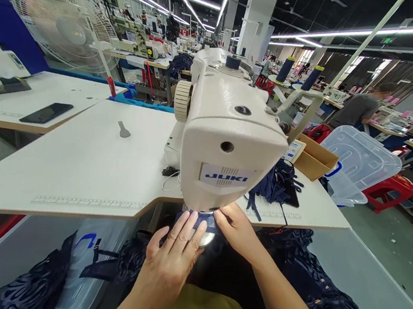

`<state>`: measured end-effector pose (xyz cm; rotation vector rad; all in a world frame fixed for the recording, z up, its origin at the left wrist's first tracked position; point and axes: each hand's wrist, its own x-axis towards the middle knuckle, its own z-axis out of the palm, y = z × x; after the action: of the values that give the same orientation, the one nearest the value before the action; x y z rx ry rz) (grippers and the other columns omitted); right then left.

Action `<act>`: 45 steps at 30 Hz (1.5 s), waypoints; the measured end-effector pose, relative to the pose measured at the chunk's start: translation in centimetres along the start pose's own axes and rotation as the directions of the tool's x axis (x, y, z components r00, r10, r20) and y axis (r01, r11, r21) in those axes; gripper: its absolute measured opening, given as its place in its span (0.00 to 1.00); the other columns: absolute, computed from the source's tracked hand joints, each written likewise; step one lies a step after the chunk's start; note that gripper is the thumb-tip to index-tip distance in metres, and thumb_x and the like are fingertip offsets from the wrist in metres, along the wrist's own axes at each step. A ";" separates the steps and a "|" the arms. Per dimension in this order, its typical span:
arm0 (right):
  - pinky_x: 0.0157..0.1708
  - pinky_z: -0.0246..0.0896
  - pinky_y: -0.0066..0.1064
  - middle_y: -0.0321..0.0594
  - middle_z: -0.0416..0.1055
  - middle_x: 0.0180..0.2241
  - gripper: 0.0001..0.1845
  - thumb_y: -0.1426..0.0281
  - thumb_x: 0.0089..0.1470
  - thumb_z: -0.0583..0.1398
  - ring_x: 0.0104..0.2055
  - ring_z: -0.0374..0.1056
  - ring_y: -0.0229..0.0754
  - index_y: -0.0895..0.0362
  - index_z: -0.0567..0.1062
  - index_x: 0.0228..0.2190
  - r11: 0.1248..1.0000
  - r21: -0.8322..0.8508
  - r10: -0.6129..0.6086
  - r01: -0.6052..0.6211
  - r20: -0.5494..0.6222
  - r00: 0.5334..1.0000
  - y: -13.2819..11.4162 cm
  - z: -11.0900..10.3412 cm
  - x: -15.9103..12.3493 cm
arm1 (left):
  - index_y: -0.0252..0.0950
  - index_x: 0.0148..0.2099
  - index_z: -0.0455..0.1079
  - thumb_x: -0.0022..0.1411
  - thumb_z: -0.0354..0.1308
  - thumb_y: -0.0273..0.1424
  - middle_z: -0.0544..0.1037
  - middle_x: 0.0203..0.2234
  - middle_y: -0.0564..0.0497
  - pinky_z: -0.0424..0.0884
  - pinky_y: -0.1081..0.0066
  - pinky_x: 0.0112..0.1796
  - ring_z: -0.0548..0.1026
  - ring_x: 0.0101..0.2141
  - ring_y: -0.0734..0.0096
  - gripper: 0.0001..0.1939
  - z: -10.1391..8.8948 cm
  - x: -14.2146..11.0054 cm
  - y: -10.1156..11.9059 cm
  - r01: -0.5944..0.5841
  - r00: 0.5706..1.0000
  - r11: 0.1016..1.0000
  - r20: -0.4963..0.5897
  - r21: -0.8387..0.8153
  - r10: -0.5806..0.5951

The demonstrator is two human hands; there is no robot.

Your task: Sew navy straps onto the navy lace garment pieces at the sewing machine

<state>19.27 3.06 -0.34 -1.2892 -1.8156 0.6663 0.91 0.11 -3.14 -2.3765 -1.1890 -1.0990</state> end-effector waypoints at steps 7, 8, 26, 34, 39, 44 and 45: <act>0.41 0.58 0.32 0.38 0.68 0.32 0.11 0.72 0.61 0.52 0.38 0.63 0.40 0.55 0.71 0.29 1.000 -0.022 -0.007 0.007 0.002 1.000 -0.1 0.0 0.0 | 0.42 0.57 0.66 0.69 0.48 0.32 0.74 0.52 0.47 0.54 0.61 0.54 0.73 0.50 0.63 0.16 -0.4 0.4 0.2 0.008 1.000 1.000 0.017 -0.014 -0.008; 0.41 0.58 0.32 0.37 0.68 0.32 0.11 0.72 0.61 0.52 0.38 0.63 0.40 0.55 0.71 0.28 1.000 -0.026 -0.010 0.010 0.001 1.000 0.0 0.0 -0.1 | 0.42 0.57 0.66 0.69 0.48 0.32 0.74 0.52 0.47 0.53 0.61 0.54 0.73 0.51 0.63 0.16 -0.4 0.4 0.3 0.021 1.000 1.000 0.022 -0.024 -0.020; 0.36 0.59 0.30 0.36 0.67 0.31 0.11 0.62 0.63 0.51 0.33 0.64 0.39 0.56 0.66 0.42 0.978 0.178 0.116 -0.104 -0.054 0.992 2.7 1.8 -1.5 | 0.40 0.55 0.68 0.67 0.50 0.34 0.74 0.52 0.44 0.55 0.64 0.54 0.75 0.48 0.64 0.16 -0.4 0.1 0.1 0.044 0.998 0.997 -0.048 0.069 -0.040; 0.41 0.58 0.33 0.39 0.70 0.32 0.14 0.61 0.63 0.52 0.37 0.65 0.42 0.56 0.72 0.32 0.998 -0.023 0.064 -0.061 0.146 0.987 7.4 1.7 -3.7 | 0.40 0.56 0.67 0.67 0.51 0.33 0.74 0.52 0.46 0.57 0.65 0.53 0.74 0.50 0.65 0.16 -0.5 0.4 0.1 0.023 0.999 0.998 -0.027 0.063 -0.022; 0.41 0.60 0.32 0.38 0.71 0.35 0.11 0.62 0.60 0.55 0.39 0.67 0.42 0.55 0.72 0.37 0.968 0.075 0.227 -0.239 0.144 0.963 9.1 0.5 -5.4 | 0.41 0.56 0.66 0.68 0.49 0.33 0.75 0.51 0.48 0.55 0.65 0.55 0.74 0.49 0.66 0.16 -0.2 0.4 0.2 0.030 0.998 0.998 -0.058 0.049 -0.027; 0.33 0.56 0.28 0.33 0.64 0.28 0.12 0.59 0.59 0.55 0.31 0.61 0.38 0.55 0.71 0.33 0.923 0.208 0.298 -0.323 0.141 0.944 7.6 -2.4 -6.8 | 0.40 0.55 0.67 0.67 0.51 0.37 0.75 0.51 0.46 0.55 0.64 0.53 0.74 0.49 0.64 0.16 -0.4 0.6 0.2 -0.010 1.000 1.000 -0.024 0.024 0.010; 0.33 0.55 0.28 0.33 0.63 0.28 0.12 0.59 0.60 0.55 0.31 0.60 0.38 0.54 0.71 0.33 0.923 0.231 0.276 -0.306 0.157 0.948 6.7 -3.1 -6.8 | 0.39 0.54 0.68 0.66 0.51 0.36 0.75 0.50 0.45 0.57 0.63 0.52 0.73 0.49 0.63 0.16 -0.5 0.5 0.2 -0.014 1.000 1.000 -0.008 0.004 0.014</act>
<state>26.51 -1.14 -5.99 -1.3799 -1.5810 1.1252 0.96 0.04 -2.42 -2.3716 -1.1686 -1.1000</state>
